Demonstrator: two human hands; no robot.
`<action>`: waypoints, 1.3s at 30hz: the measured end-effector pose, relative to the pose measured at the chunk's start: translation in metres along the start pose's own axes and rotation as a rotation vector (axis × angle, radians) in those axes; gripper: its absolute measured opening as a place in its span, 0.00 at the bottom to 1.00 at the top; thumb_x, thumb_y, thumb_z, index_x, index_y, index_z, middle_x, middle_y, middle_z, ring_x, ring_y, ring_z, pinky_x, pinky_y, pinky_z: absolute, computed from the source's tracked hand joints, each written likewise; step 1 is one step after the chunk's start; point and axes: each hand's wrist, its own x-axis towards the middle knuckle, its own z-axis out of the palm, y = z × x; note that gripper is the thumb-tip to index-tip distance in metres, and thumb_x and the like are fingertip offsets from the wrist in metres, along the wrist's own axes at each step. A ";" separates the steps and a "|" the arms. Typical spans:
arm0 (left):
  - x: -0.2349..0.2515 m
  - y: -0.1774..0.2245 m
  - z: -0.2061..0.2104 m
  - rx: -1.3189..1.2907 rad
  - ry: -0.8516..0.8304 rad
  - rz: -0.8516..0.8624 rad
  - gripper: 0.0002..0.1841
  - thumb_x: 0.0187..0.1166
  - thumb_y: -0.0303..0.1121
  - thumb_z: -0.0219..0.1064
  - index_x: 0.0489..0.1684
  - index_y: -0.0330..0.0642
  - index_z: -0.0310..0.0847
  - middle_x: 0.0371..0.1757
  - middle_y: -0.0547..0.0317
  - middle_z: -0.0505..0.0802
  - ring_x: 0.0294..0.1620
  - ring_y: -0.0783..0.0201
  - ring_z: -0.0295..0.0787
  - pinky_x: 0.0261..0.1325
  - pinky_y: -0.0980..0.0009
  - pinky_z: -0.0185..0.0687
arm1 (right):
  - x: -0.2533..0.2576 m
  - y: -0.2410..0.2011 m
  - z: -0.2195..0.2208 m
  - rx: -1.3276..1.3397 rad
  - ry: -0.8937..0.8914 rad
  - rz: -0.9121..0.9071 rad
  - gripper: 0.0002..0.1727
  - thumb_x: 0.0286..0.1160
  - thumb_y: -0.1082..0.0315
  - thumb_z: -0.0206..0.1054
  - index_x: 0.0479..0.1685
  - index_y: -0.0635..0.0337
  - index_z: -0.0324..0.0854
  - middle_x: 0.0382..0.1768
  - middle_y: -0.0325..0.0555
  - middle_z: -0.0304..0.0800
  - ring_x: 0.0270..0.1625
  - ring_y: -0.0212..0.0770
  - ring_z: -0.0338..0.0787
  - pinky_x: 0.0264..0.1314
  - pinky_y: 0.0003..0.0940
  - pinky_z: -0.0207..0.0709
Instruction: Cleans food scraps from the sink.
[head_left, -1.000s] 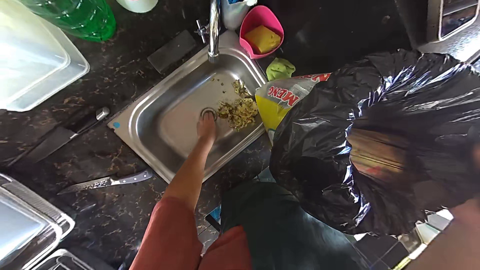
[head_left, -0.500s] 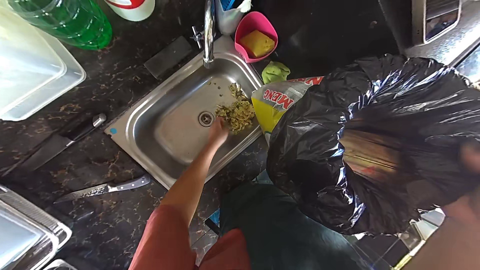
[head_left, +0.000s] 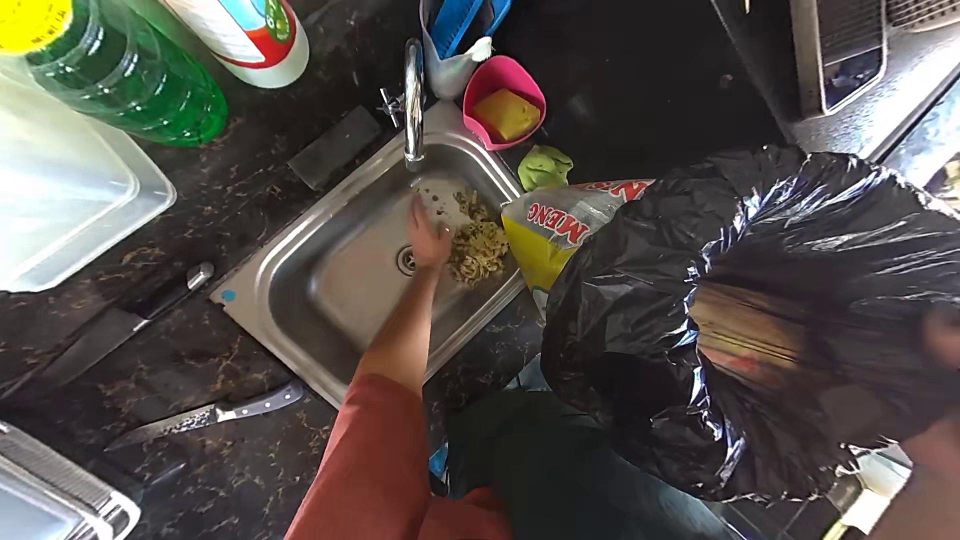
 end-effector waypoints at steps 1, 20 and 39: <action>0.018 0.005 -0.007 0.104 0.012 -0.071 0.44 0.74 0.36 0.67 0.92 0.35 0.49 0.88 0.32 0.65 0.89 0.39 0.61 0.87 0.48 0.62 | -0.002 -0.004 0.006 -0.010 0.026 0.005 0.22 0.81 0.75 0.50 0.75 0.56 0.63 0.55 0.33 0.90 0.58 0.27 0.91 0.67 0.29 0.85; -0.044 0.090 0.037 0.246 -0.661 -0.305 0.31 0.77 0.59 0.66 0.82 0.67 0.73 0.88 0.48 0.68 0.82 0.31 0.66 0.63 0.30 0.79 | 0.014 0.014 -0.017 0.035 -0.028 -0.029 0.28 0.78 0.67 0.62 0.79 0.56 0.64 0.61 0.37 0.89 0.62 0.32 0.90 0.70 0.34 0.85; -0.051 0.102 0.027 0.229 -0.651 -0.362 0.26 0.78 0.55 0.63 0.75 0.65 0.80 0.64 0.51 0.92 0.63 0.44 0.90 0.60 0.35 0.83 | 0.002 0.009 -0.001 0.013 -0.027 -0.086 0.26 0.80 0.68 0.61 0.78 0.56 0.66 0.61 0.38 0.89 0.63 0.34 0.90 0.70 0.37 0.85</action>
